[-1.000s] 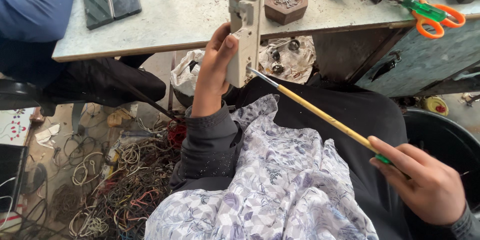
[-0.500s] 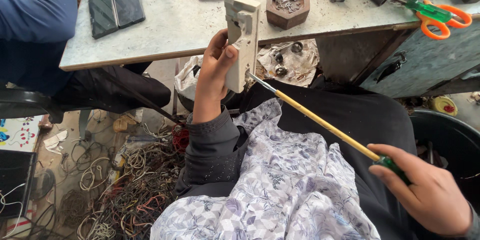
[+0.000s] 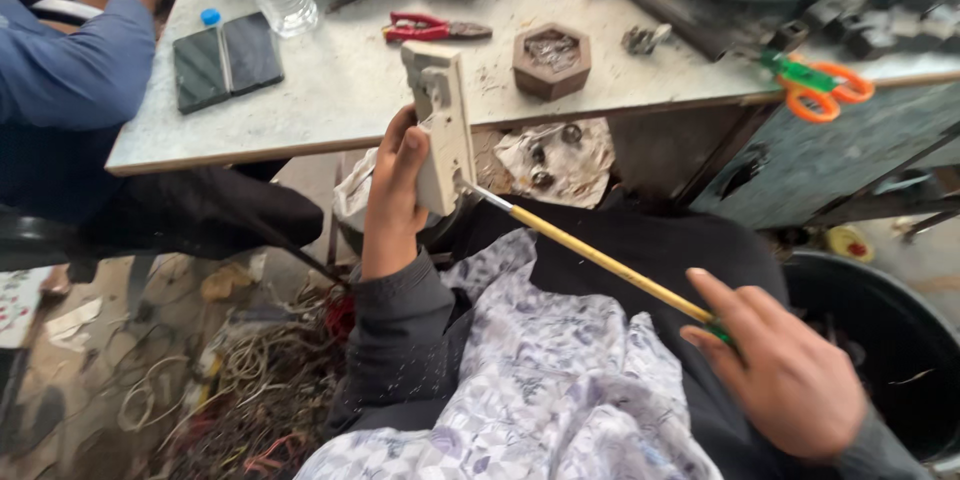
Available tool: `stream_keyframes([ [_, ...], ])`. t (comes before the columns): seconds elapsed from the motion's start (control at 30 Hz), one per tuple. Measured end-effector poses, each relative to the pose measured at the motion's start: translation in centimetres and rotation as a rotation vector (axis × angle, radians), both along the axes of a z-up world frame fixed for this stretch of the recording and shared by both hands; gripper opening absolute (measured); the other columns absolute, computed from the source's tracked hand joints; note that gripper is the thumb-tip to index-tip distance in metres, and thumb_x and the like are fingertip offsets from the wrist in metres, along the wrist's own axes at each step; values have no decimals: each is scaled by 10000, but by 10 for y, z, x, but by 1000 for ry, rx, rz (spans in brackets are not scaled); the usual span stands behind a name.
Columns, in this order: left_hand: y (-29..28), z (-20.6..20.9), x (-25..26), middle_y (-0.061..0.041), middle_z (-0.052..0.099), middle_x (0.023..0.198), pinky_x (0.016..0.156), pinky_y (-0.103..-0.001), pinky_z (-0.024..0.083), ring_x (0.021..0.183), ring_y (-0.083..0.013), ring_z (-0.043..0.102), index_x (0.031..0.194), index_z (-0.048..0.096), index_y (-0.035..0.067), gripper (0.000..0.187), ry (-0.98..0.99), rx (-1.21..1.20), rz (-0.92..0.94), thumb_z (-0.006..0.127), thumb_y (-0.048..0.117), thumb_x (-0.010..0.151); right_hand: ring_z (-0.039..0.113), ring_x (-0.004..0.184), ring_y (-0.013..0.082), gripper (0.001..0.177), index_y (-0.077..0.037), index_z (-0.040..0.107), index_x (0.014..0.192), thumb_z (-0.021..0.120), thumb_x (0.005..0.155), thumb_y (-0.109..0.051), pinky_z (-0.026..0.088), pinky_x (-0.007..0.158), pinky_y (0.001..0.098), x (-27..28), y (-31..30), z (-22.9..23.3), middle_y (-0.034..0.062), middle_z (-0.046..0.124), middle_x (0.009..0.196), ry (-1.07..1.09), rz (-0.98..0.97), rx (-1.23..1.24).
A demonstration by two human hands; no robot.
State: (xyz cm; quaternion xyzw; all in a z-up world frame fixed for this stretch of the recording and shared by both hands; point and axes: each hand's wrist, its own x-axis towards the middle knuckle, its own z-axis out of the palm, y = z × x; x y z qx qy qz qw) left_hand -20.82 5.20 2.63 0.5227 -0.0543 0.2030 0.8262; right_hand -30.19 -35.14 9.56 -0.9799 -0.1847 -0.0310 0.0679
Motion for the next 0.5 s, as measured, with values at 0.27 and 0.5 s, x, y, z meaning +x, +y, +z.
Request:
stream_keyframes([
  [0.27, 8, -14, -15, -119, 635, 1257, 814, -369, 587, 1126, -218, 642, 1517, 442, 24, 1013, 38, -187, 6, 710, 715, 826, 658, 853, 291, 233, -86, 705, 1052, 734, 825, -127, 500, 743, 429, 33, 21, 7, 64, 672, 975, -508, 259, 247],
  [0.5, -7, -49, -15, -108, 651, 1163, 793, -394, 617, 1028, -215, 665, 1466, 450, 81, 852, 98, -580, -48, 619, 684, 888, 650, 777, 270, 182, -27, 653, 1028, 752, 875, -34, 513, 689, 340, 60, 57, -9, 111, 629, 897, -149, 383, 693],
])
